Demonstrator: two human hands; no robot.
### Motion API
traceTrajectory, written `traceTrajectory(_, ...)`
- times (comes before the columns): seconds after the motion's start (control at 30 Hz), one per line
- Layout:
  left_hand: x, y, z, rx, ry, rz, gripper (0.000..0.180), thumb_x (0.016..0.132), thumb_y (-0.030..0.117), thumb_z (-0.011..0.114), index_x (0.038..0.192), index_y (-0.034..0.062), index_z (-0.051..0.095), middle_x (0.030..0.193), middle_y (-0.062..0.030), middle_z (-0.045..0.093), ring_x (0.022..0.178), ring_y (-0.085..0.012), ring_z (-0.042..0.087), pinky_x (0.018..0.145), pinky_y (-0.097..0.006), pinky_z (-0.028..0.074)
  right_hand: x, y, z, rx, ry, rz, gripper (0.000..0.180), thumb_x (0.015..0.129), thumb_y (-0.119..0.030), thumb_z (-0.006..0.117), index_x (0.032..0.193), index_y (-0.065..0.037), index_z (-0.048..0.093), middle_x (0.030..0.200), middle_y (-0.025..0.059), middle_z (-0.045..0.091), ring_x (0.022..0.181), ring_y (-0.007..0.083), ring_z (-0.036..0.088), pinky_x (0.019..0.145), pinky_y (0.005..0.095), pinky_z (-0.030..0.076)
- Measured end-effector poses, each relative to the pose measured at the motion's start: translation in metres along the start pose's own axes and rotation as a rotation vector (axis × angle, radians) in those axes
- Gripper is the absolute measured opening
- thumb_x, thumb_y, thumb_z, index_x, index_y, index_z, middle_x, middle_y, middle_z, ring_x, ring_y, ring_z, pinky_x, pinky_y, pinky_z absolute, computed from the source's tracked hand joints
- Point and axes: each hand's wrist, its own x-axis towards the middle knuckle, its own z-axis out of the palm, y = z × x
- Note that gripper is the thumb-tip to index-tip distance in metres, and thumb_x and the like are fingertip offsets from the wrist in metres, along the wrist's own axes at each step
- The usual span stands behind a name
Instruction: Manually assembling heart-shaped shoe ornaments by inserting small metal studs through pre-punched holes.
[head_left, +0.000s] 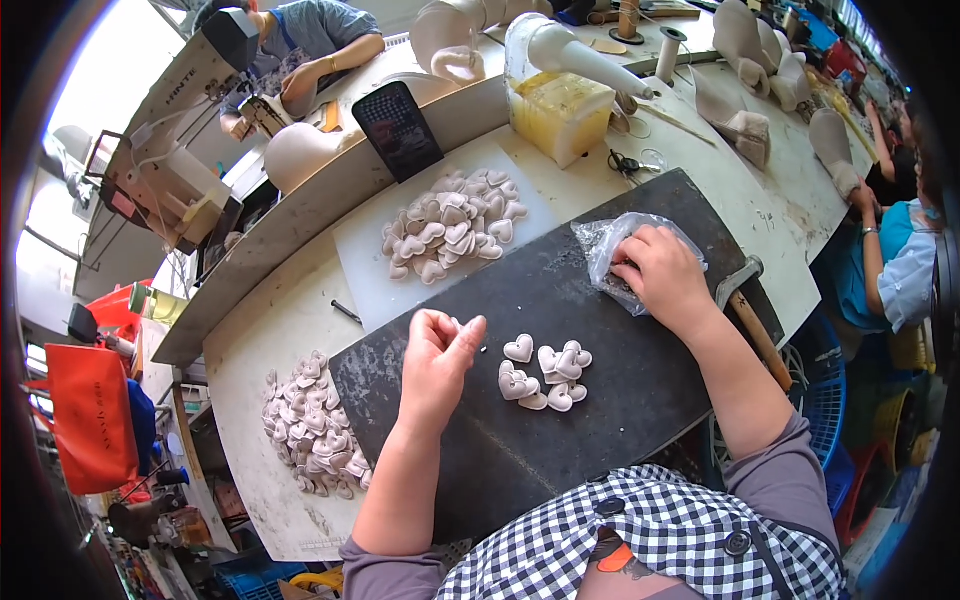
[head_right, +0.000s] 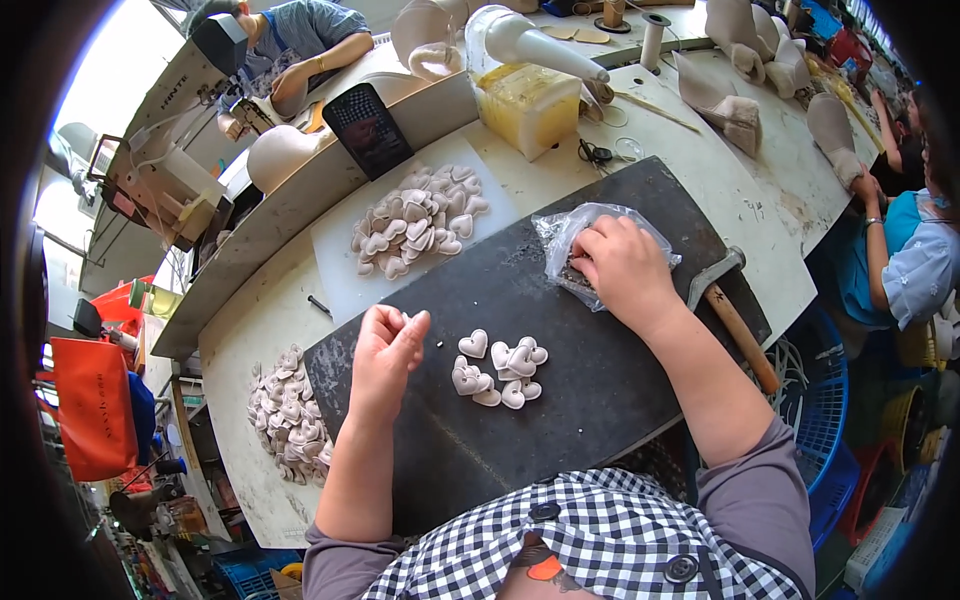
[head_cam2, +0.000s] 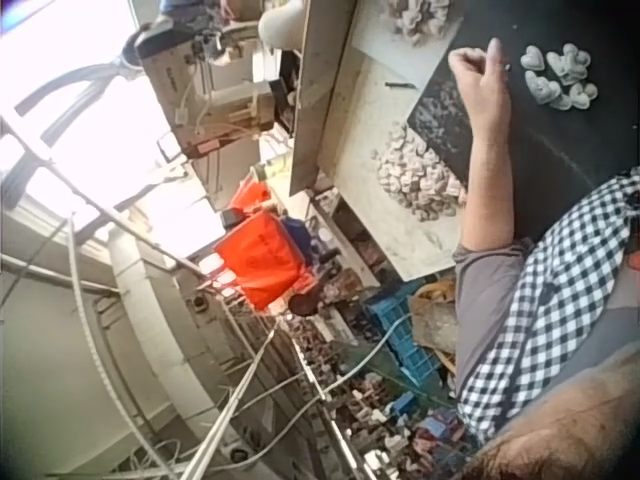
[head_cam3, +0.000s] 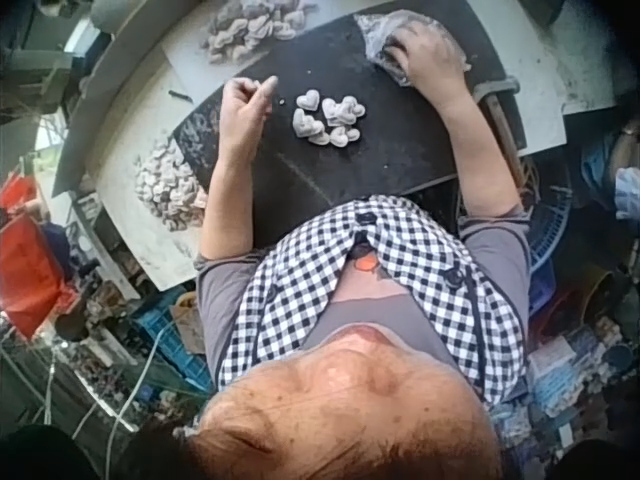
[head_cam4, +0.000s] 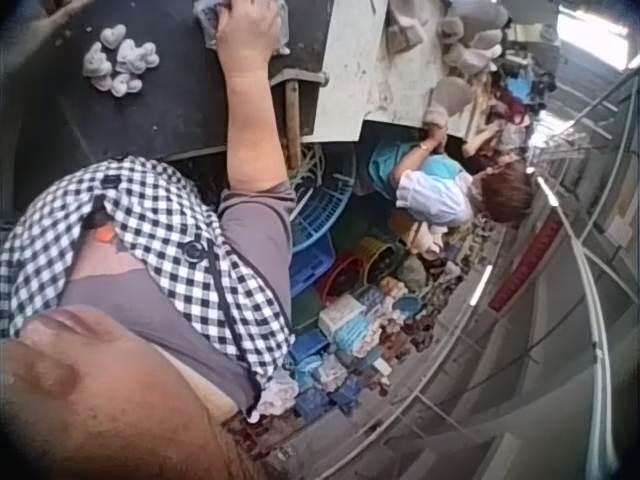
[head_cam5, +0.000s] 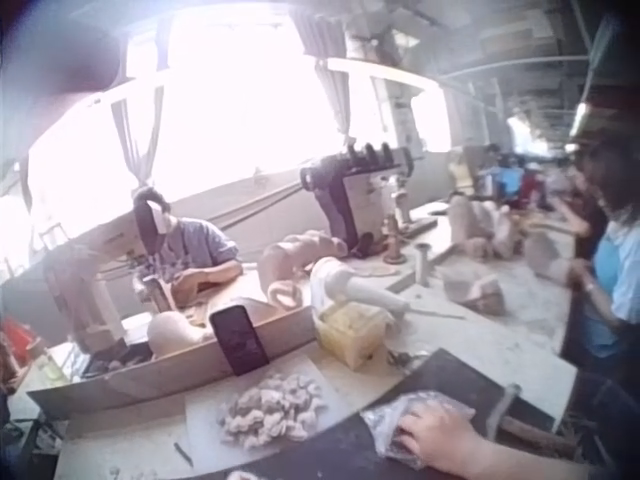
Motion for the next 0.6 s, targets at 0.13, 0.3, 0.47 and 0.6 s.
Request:
traceTrajectory(0.13, -0.026, 0.003, 0.011, -0.102, -0.101, -0.017, 0.017, 0.1, 0.005, 0.057, 0.112, 0.0064, 0.045, 0.092, -0.0042, 0.056, 0.072, -0.0079, 0.054, 0.062, -0.021, 0.045, 0.0, -0.003, 0.002, -0.005, -0.048, 0.022, 0.016, 0.081, -0.018, 0.076, 0.089, -0.008, 0.067, 0.091, 0.0064, 0.063, 0.091, 0.0271, 0.061, 0.08, 0.0397, 0.05)
traceTrajectory(0.3, -0.042, 0.012, 0.032, -0.034, -0.056, 0.119, 0.023, 0.097, 0.0, 0.06, 0.117, 0.005, 0.049, 0.098, -0.0072, 0.063, 0.077, -0.011, 0.061, 0.067, -0.024, 0.05, -0.002, -0.008, 0.004, -0.036, 0.041, -0.014, 0.013, 0.081, -0.016, 0.075, 0.085, -0.008, 0.066, 0.087, 0.006, 0.064, 0.089, 0.0274, 0.06, 0.081, 0.0393, 0.05)
traceTrajectory(0.47, -0.049, 0.01, 0.034, -0.223, -0.136, 0.054, 0.026, 0.094, 0.003, 0.068, 0.118, 0.003, 0.057, 0.101, -0.0087, 0.069, 0.084, -0.0112, 0.065, 0.071, -0.024, 0.053, -0.003, -0.008, -0.004, -0.026, -0.05, 0.033, 0.014, 0.083, -0.021, 0.074, 0.088, -0.01, 0.067, 0.084, 0.0067, 0.065, 0.087, 0.0266, 0.062, 0.08, 0.0388, 0.05)
traceTrajectory(0.6, -0.051, 0.013, 0.043, -0.31, -0.116, 0.033, 0.024, 0.094, 0.005, 0.069, 0.116, 0.0026, 0.061, 0.097, -0.0084, 0.071, 0.082, -0.0131, 0.066, 0.072, -0.026, 0.053, -0.004, 0.001, -0.009, 0.0, -0.015, 0.075, 0.011, 0.085, -0.017, 0.071, 0.085, -0.007, 0.067, 0.086, 0.0106, 0.067, 0.086, 0.0305, 0.064, 0.079, 0.0407, 0.052)
